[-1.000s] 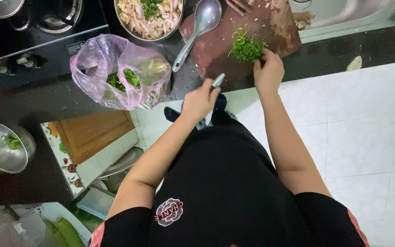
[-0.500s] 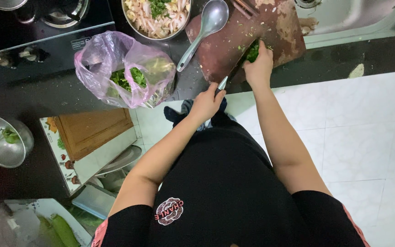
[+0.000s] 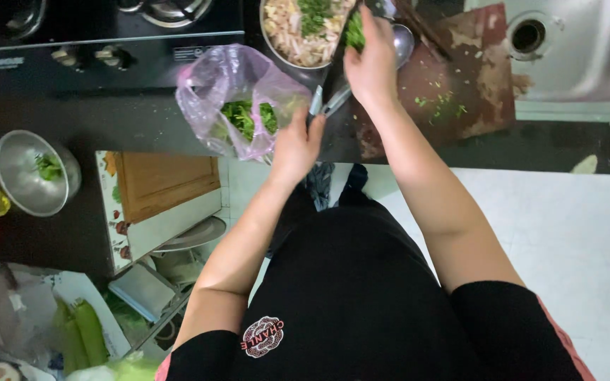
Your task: Chopping green herbs on a wooden cutting board in a kitchen.
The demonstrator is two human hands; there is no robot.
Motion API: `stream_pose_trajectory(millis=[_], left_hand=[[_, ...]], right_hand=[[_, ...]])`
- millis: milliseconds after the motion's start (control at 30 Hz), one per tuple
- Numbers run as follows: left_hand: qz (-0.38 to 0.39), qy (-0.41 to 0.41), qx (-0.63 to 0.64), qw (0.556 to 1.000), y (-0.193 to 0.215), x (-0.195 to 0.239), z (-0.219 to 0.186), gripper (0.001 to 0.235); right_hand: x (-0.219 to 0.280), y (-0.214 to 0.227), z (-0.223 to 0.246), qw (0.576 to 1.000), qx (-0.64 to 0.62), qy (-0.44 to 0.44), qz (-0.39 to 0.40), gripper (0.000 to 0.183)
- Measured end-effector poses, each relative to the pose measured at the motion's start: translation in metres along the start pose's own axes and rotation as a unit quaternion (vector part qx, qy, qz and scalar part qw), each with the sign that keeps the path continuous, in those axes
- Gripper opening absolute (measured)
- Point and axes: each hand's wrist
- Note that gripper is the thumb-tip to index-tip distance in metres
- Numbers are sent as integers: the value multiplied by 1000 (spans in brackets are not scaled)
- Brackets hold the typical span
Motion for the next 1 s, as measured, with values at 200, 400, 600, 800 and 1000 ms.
stream_pose_trajectory(millis=[200, 400, 600, 800, 1000], left_hand=[[-84, 139, -156, 974, 50, -48, -6, 36], [-103, 142, -114, 978, 70, -55, 10, 40], [-93, 78, -5, 993, 86, -42, -7, 40], [-32, 117, 27, 992, 89, -23, -13, 42], [28, 120, 103, 987, 77, 13, -6, 41]], right_hand=[[-56, -53, 8, 967, 68, 195, 150, 77], [-62, -52, 48, 936, 151, 197, 250, 89], [-66, -51, 36, 900, 273, 215, 264, 99], [-48, -10, 36, 913, 234, 240, 233, 80], [28, 98, -13, 992, 114, 34, 37, 52]])
Point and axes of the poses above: each hand's wrist, its own x-axis away from the middle knuckle, its own y-axis out of the back of the hand, z = x × y, and after that the axes turned 13 degrees about y, right-handed
